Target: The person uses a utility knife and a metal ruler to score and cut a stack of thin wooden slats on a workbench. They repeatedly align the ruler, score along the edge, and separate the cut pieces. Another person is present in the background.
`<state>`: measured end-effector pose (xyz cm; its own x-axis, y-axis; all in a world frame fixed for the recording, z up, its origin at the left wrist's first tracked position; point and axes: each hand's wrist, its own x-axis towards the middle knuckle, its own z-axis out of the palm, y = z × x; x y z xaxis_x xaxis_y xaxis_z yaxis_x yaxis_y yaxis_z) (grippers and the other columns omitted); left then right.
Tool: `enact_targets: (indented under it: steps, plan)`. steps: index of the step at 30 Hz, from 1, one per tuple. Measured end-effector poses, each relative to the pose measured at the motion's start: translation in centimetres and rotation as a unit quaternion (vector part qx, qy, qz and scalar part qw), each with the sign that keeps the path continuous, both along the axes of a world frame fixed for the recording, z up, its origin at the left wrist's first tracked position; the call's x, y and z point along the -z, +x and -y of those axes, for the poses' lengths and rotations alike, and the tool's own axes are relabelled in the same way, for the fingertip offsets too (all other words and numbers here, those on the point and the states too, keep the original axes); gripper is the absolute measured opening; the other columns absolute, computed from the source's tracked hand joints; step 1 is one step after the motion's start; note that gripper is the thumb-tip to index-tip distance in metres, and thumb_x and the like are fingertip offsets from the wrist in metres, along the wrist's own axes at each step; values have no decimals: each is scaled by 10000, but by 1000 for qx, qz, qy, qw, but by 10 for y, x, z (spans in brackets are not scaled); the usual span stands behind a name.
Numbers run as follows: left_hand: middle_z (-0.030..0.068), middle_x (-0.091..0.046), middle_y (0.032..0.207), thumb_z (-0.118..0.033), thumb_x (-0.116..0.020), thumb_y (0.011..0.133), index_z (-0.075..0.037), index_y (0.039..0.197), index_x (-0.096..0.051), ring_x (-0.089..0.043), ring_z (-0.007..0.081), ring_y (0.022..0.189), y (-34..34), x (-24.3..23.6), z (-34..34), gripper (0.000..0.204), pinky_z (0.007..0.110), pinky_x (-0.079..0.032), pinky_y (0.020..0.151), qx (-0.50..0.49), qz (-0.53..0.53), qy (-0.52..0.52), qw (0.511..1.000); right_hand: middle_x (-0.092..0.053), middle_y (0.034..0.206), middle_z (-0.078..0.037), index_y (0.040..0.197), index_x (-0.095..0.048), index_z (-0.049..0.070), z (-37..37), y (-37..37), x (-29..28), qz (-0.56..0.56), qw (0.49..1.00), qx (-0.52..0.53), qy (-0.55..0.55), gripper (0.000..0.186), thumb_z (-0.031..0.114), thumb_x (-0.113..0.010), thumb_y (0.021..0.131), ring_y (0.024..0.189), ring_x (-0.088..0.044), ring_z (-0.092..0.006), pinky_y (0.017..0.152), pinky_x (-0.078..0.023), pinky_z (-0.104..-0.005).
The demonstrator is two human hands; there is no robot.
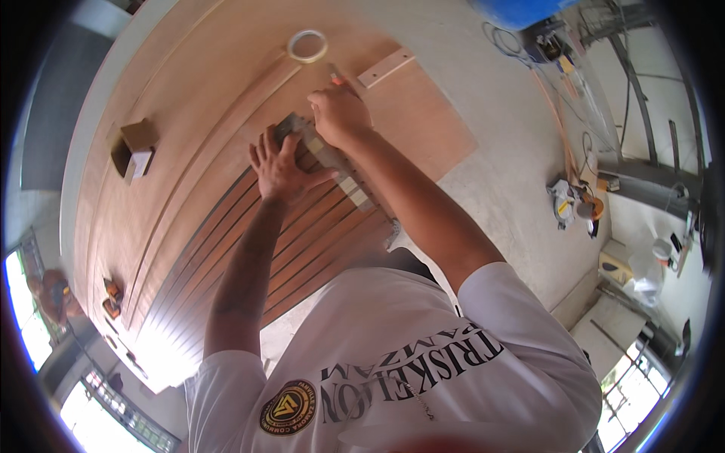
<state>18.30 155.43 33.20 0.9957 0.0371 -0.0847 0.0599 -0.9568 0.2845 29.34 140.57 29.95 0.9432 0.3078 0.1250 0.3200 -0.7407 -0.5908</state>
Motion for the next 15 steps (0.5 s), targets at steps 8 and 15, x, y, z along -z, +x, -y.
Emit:
enact_targets:
  steps: [8,15]
  plan:
    - [273,-369,1555,-726,-927,528,-230,1423,-566,-279,432,1542,-1,12,-7,1085,660,-77,1269,7,24,-45,999,-768,1027,-202,1066,-794,57,-10,33,8,-187,965,-177,54,204,80,-654,920,1012,-734,-400,908,-570,-472]
    - [255,-358,1574,-749,-924,539,-194,1432,-562,-303,433,1528,0,10,-7,1112,679,-113,1252,12,18,-28,999,-747,997,-145,977,-757,44,-10,34,27,-38,971,-217,92,129,75,-661,895,996,-705,-385,844,-560,-504]
